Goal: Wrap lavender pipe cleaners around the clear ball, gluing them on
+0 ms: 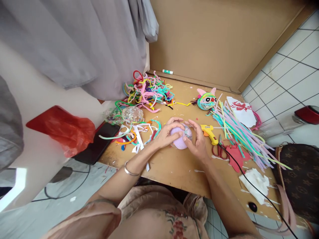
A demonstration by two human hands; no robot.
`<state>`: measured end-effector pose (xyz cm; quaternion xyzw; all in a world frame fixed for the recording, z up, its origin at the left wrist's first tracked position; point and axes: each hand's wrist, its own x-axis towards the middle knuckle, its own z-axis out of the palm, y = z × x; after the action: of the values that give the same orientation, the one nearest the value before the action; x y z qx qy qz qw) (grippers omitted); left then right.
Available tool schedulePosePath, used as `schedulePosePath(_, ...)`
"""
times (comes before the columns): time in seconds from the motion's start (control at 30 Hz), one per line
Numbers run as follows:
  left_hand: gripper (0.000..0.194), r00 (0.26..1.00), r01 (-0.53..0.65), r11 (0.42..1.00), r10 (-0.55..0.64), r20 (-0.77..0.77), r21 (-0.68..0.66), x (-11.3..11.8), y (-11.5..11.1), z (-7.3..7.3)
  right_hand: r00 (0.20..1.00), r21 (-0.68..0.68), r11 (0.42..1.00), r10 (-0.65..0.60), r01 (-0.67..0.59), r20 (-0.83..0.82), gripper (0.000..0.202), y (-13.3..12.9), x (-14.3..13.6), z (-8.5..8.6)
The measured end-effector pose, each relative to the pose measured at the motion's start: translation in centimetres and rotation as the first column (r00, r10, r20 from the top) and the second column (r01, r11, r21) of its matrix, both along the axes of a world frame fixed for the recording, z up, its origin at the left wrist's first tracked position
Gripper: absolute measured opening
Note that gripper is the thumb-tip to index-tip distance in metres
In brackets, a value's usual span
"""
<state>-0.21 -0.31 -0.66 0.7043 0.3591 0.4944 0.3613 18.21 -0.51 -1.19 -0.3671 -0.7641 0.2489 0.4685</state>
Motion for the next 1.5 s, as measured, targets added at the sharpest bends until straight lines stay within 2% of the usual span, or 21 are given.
schedulePosePath(0.1,0.02,0.999,0.032,0.999,-0.03,-0.039,0.042,-0.3,0.2,-0.2,1.0,0.022,1.0,-0.013,0.013,0.009,0.056,0.0,0.0,0.1)
schedulePosePath(0.3,0.026,0.994,0.043,0.998,-0.039,-0.098,0.044,-0.6,0.6,-0.4,1.0,0.012,0.999,-0.03,0.03,-0.008,0.055,0.2,0.1,0.0)
schedulePosePath(0.63,0.027,0.988,0.105,0.994,-0.1,-0.12,0.042,-1.2,0.7,0.3,0.999,-0.024,0.999,-0.029,0.028,-0.038,0.056,0.3,0.1,-0.2)
schedulePosePath(0.8,0.028,0.984,0.112,0.989,-0.096,-0.153,0.094,-1.2,0.7,0.4,0.998,-0.044,0.999,-0.028,0.025,-0.065,0.056,0.3,0.0,-0.2)
schedulePosePath(1.1,0.03,0.989,0.103,0.981,-0.084,-0.12,0.162,-1.2,0.7,0.2,0.997,-0.04,0.999,-0.008,0.005,-0.078,0.056,0.2,-0.1,0.0)
schedulePosePath(1.5,0.023,0.987,0.097,0.988,-0.08,-0.136,0.123,-1.2,0.5,0.2,0.997,-0.054,0.999,-0.012,0.007,-0.076,0.056,0.3,-0.1,0.0)
